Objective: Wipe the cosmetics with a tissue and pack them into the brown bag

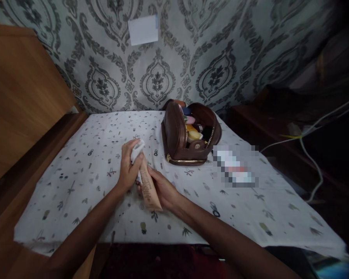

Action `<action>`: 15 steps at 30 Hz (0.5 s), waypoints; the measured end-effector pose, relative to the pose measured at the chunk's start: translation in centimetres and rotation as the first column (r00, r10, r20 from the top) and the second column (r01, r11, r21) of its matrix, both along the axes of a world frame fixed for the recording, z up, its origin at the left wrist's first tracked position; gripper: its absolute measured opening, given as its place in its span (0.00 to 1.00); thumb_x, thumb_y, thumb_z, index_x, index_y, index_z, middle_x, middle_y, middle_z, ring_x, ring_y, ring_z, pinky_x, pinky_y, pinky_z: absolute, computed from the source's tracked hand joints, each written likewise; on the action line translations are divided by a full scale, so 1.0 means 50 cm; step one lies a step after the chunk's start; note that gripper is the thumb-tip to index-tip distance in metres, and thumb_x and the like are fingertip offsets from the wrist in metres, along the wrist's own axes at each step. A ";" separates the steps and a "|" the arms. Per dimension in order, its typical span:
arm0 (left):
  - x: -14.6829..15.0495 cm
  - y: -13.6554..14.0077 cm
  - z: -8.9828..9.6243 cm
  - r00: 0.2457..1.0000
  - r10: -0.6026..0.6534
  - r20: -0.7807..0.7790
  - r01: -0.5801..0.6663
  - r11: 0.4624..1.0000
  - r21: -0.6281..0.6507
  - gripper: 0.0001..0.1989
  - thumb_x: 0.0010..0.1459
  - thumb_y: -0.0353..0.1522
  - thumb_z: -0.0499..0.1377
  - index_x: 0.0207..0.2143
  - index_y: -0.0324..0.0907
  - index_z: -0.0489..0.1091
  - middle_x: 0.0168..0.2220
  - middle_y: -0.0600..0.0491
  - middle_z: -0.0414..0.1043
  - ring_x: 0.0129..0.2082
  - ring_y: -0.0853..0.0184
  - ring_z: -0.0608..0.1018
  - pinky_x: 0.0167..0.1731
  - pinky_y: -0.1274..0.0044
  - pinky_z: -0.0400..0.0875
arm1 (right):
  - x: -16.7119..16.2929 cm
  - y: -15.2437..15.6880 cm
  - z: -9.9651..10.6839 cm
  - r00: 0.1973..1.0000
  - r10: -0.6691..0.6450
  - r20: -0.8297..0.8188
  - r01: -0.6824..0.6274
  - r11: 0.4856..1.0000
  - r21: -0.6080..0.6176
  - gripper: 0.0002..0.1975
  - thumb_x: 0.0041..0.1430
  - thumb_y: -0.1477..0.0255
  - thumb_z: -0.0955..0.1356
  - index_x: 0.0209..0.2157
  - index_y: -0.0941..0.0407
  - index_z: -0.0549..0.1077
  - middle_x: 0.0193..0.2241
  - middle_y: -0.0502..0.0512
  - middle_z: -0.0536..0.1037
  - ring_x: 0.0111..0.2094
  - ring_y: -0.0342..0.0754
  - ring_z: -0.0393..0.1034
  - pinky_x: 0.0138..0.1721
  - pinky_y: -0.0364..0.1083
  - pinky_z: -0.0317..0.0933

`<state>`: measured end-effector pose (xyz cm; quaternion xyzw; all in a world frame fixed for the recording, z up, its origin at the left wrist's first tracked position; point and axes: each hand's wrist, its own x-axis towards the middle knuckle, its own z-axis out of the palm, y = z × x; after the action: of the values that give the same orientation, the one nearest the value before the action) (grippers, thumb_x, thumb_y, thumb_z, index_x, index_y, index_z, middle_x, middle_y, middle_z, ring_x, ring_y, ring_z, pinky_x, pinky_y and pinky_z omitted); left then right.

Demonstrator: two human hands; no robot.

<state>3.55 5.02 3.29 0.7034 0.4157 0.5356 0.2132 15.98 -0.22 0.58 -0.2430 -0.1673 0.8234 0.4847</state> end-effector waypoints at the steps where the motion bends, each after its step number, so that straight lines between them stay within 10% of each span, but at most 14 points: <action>1: 0.001 -0.004 -0.001 0.998 -0.033 -0.052 0.034 0.999 0.022 0.21 0.67 0.42 0.53 0.59 0.46 0.67 0.62 0.45 0.63 0.65 0.57 0.64 0.66 0.62 0.57 | -0.001 0.002 -0.001 1.000 -0.021 -0.003 0.021 1.000 0.003 0.18 0.49 0.59 0.77 0.34 0.56 0.75 0.25 0.48 0.78 0.27 0.45 0.73 0.29 0.44 0.69; 8: 0.024 -0.031 -0.020 0.944 -0.130 -0.303 0.190 0.966 0.176 0.19 0.71 0.36 0.47 0.56 0.48 0.73 0.70 0.48 0.54 0.71 0.54 0.53 0.68 0.54 0.51 | 0.004 0.024 0.000 0.983 -0.182 -0.036 0.183 0.983 0.003 0.17 0.45 0.65 0.78 0.36 0.55 0.76 0.34 0.52 0.82 0.41 0.51 0.76 0.43 0.48 0.72; 15: 0.050 -0.059 -0.029 0.896 -0.204 -0.395 0.352 0.869 0.349 0.23 0.66 0.26 0.52 0.62 0.46 0.65 0.66 0.44 0.63 0.71 0.56 0.56 0.66 0.52 0.56 | 0.031 0.046 0.021 0.995 -0.095 -0.037 0.097 0.994 0.051 0.18 0.55 0.60 0.73 0.44 0.54 0.75 0.35 0.53 0.81 0.39 0.51 0.76 0.35 0.46 0.73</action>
<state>6.03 2.07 1.82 0.8683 0.2172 0.4419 0.0599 17.51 2.07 1.65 -0.2237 -0.1689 0.7985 0.5328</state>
